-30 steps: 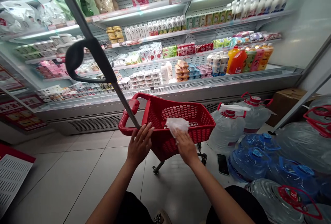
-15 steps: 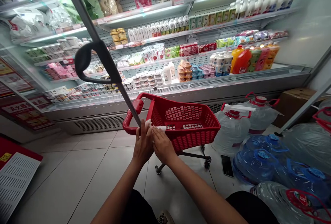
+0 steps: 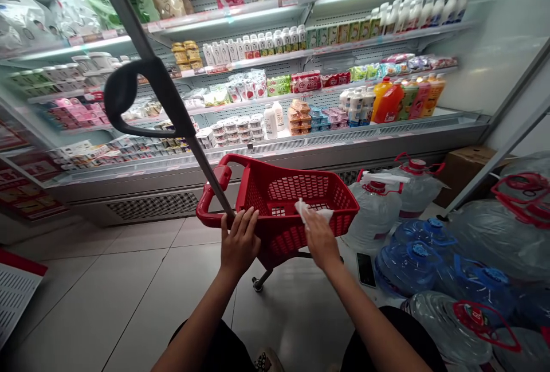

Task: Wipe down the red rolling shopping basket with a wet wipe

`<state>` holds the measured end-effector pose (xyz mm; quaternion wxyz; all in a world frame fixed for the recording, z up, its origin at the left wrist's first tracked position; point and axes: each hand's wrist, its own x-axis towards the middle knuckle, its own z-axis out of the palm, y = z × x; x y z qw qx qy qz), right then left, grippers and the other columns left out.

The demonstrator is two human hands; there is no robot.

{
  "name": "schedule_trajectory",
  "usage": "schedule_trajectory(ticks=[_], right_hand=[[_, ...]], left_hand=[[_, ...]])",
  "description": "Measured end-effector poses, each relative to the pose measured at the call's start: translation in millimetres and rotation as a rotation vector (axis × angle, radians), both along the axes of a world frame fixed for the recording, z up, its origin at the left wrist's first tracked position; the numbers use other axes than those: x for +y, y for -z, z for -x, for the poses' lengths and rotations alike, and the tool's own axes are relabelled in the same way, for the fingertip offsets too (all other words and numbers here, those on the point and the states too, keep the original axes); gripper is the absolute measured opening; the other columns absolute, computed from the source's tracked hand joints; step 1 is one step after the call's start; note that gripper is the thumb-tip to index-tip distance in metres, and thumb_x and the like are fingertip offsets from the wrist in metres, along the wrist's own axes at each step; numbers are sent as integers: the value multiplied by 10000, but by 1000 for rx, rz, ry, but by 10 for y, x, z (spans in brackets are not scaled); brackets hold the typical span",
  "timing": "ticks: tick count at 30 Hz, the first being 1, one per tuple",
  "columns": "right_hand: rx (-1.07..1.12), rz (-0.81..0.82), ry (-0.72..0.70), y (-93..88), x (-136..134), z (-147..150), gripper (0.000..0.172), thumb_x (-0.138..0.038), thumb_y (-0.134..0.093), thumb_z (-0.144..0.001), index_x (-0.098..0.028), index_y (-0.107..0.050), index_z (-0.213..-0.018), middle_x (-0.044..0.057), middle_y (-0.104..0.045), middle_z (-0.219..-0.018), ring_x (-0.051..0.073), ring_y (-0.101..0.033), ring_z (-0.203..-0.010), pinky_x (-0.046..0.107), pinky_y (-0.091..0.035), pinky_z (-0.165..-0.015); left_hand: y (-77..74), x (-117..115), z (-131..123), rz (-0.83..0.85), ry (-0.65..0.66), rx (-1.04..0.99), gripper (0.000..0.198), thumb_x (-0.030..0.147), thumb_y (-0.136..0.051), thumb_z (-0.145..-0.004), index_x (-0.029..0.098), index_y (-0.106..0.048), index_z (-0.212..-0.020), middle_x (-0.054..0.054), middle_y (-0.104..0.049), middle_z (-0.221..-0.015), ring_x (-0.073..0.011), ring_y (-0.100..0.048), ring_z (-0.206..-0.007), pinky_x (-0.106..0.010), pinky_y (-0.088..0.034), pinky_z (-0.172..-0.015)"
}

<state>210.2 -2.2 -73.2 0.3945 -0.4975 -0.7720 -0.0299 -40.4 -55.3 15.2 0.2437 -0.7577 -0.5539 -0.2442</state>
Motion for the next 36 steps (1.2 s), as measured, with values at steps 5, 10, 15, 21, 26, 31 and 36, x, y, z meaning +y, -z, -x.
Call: schedule_trajectory(ticks=[5,10,15,21,26,31,36], right_hand=[[28,-32,-284,-390,-192,949,637,-172,-295,-1064,-213,-134,-1679,75,-398,-1653,215,-332,-1546,477,-352,-1255],[-66,-62,-272,-284,-118,709,691,-122,-318,-1038,-258,-104,-1680,57,-420,-1642,209,-375,-1525,483,-336,-1261],[-208,-66,-21,180,92,-507,736,-70,-304,-1001,-276,-111,-1681,53,-475,-1610,201,-429,-1492,468,-318,-1258],[-153,-31,170,235,148,-741,677,-121,-321,-1006,-212,-218,-1669,108,-528,-1563,251,-471,-1465,503,-350,-1230],[-107,-45,-130,-196,-42,493,759,-57,-324,-961,-189,-120,-1680,93,-409,-1645,229,-367,-1530,496,-333,-1255],[-108,-66,-222,-318,-51,697,781,-46,-355,-944,-200,-136,-1678,90,-430,-1633,221,-399,-1511,493,-321,-1268],[-209,-48,-43,45,119,-375,793,-14,-326,-931,-235,-170,-1676,66,-491,-1597,201,-459,-1470,484,-310,-1266]], left_hand=[[13,-5,-20,-15,-9,2,603,208,-530,-927,170,-503,-1528,-93,-520,-1570,-286,-495,-1442,-536,33,-1318],[-5,-8,92,13,-4,67,684,169,-500,-922,201,-401,-1598,-79,-488,-1595,-271,-466,-1469,-533,15,-1318],[-10,-14,109,34,-25,93,760,138,-543,-886,322,-382,-1606,-32,-433,-1639,-273,-409,-1513,-535,-3,-1320],[63,40,-80,13,-24,55,728,90,-590,-824,252,-513,-1530,-103,-437,-1634,-295,-352,-1546,-473,-184,-1312],[109,103,-209,10,-9,3,716,130,-589,-841,181,-473,-1546,-139,-420,-1639,-316,-334,-1552,-500,-233,-1301],[56,130,-100,25,4,55,713,135,-537,-885,140,-403,-1585,-125,-414,-1645,-282,-327,-1557,-458,-199,-1317],[-14,142,67,47,-10,98,786,66,-547,-840,262,-419,-1590,-109,-426,-1637,-304,-348,-1546,-494,-241,-1297]])
